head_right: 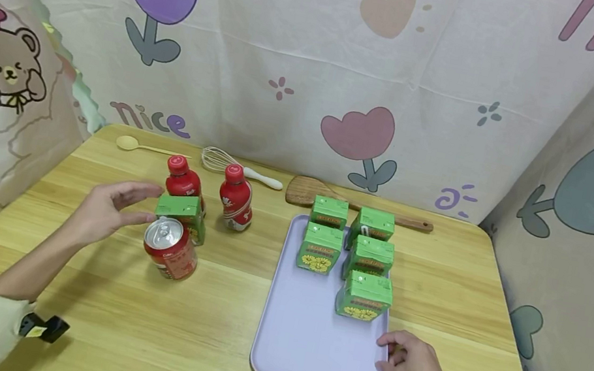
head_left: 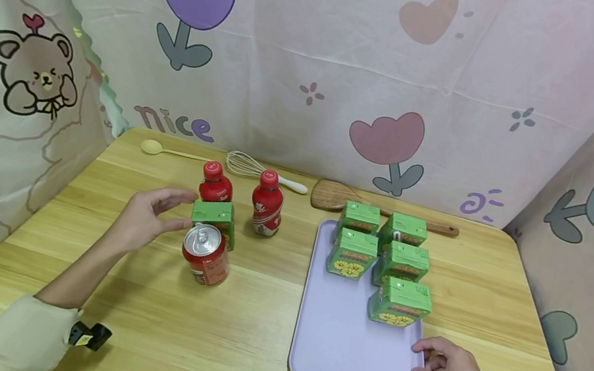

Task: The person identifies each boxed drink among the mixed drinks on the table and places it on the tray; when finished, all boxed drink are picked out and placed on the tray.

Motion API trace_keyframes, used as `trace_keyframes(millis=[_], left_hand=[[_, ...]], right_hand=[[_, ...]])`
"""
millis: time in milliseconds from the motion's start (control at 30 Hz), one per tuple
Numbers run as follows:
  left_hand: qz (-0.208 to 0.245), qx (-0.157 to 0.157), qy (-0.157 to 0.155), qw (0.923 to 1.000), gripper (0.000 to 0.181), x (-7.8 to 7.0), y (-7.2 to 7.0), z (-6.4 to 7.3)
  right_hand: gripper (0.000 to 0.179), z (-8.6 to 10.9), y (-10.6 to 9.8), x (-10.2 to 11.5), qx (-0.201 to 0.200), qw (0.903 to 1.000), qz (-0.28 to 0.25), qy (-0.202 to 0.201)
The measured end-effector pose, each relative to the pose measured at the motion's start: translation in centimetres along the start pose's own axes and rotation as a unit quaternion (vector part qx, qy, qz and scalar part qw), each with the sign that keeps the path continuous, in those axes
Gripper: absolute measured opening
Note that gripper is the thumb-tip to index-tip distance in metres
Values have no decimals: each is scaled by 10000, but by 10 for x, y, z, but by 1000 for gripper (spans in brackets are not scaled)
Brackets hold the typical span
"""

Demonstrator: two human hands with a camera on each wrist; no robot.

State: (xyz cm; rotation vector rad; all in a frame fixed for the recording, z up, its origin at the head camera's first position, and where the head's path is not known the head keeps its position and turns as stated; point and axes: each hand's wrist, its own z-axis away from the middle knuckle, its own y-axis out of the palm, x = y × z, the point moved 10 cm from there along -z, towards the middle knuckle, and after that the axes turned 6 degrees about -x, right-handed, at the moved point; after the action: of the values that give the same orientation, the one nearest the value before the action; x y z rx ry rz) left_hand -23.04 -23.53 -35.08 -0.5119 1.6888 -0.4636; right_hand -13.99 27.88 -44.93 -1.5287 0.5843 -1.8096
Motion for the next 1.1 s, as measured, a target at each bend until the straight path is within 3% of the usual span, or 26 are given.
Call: trace_keyframes(millis=[200,533,867,1100], left_hand=[[85,254,-77,9996,49,10,7,-2],[-116,-42,89,9999,48,11,5,-2],[-212,64,-25,9998,46,19,-10,5],[-5,206,-40,9998,53,24,-5,3]], right_hand=[[32,0,0,0,6,10000,-8,43],[31,1,0,2,0,9999,-49,-146],[32,-1,1,-1,-14,10000,-15,-6],[32,-1,1,-3,-33,10000,2,58]])
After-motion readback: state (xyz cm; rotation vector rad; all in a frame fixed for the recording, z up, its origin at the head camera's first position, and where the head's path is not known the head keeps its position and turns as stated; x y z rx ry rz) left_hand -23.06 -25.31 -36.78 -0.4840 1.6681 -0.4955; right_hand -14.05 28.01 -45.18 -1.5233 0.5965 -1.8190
